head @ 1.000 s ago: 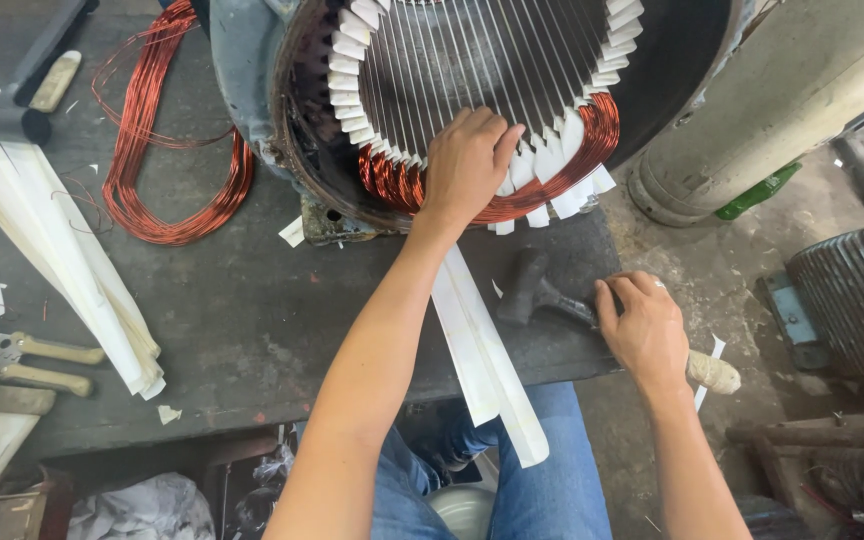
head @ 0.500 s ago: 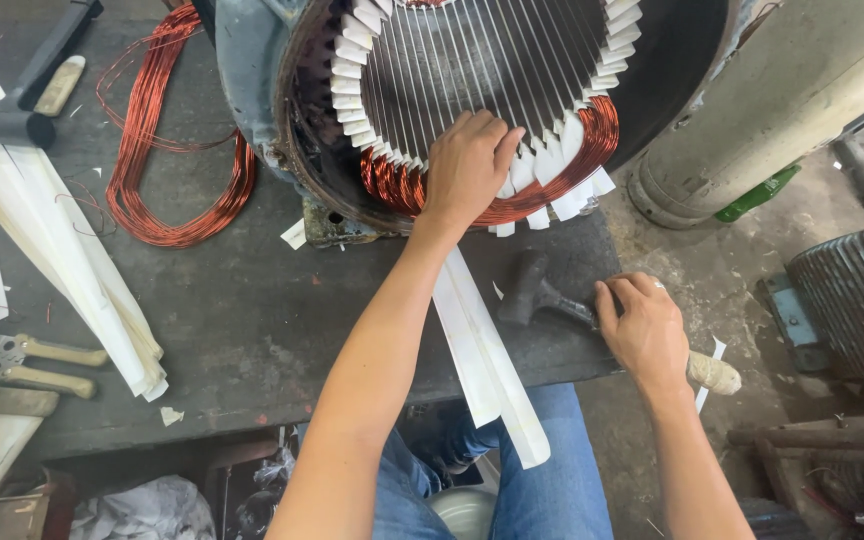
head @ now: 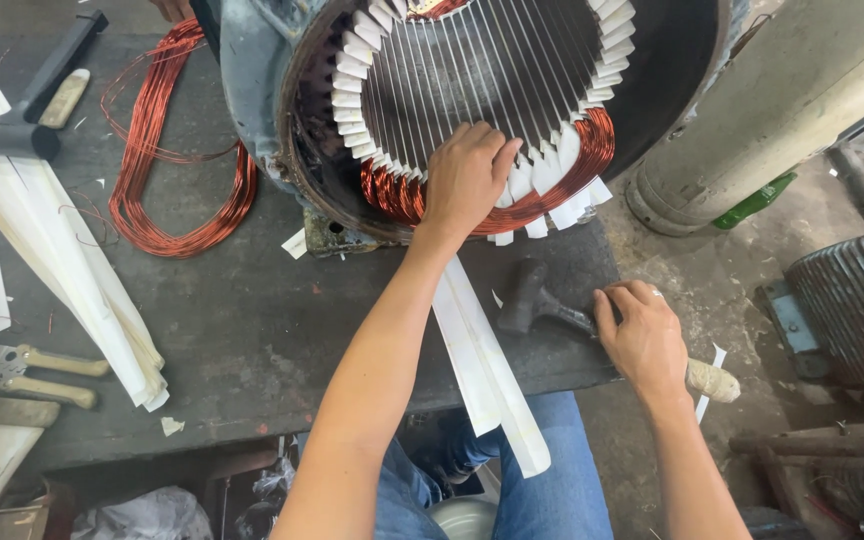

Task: Seating copper windings into a motor stator using hands and a rubber mallet

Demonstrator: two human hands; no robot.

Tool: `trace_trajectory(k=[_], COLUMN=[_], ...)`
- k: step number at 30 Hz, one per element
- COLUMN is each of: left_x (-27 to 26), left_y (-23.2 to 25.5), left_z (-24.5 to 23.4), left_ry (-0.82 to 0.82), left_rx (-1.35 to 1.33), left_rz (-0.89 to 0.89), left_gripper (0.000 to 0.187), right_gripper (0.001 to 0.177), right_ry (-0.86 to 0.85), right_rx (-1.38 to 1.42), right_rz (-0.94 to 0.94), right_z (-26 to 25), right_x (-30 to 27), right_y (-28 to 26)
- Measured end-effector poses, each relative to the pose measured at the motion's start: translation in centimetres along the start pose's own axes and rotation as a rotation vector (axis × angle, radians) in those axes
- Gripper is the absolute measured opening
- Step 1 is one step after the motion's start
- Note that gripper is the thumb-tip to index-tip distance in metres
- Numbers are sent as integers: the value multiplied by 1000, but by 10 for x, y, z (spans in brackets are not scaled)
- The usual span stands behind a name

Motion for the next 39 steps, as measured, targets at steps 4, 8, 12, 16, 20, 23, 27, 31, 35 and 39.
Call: trace_trajectory(k=[4, 8, 12, 16, 20, 23, 27, 31, 35, 39], left_x=[-1, -1, -1, -1, -1, 0, 0, -1, -1, -2], left_y=[1, 1, 0, 1, 0, 0, 1, 0, -1, 0], left_z=[-2, -3, -1, -2, -1, -2, -4, -1, 1, 0], left_ry=[-7, -1, -10, -1, 2, -3, -3, -13, -5, 0], left_rx=[-9, 4, -3, 17, 32, 8, 0, -11, -1, 25], left_rz=[-6, -5, -10, -5, -3, -6, -7, -10, 2, 11], left_gripper=[38, 38, 38, 38, 38, 38, 38, 37, 38, 38], right_gripper=[35, 34, 35, 33, 33, 34, 35, 34, 36, 37], right_ry=[-21, -27, -14, 21, 19, 21, 9, 16, 12, -9], right_rx=[-7, 11, 3, 10, 8, 7, 11, 12, 18, 21], right_rz=[20, 31, 21, -12, -16, -10, 1, -15, -13, 1], right_z=[1, 2, 3, 2, 3, 2, 4, 4, 0, -1], right_x=[-2, -2, -2, -3, -2, -2, -1, -1, 0, 0], right_y=[2, 4, 5, 4, 5, 4, 5, 5, 0, -2])
Point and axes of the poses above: each hand's wrist, its own x-axis towards the middle knuckle, its own z-axis out of the palm, y = z × x, the point moved 10 cm from there along x, towards the middle knuckle, and after that the axes turned 9 degrees about x, right-handed, at the moved point
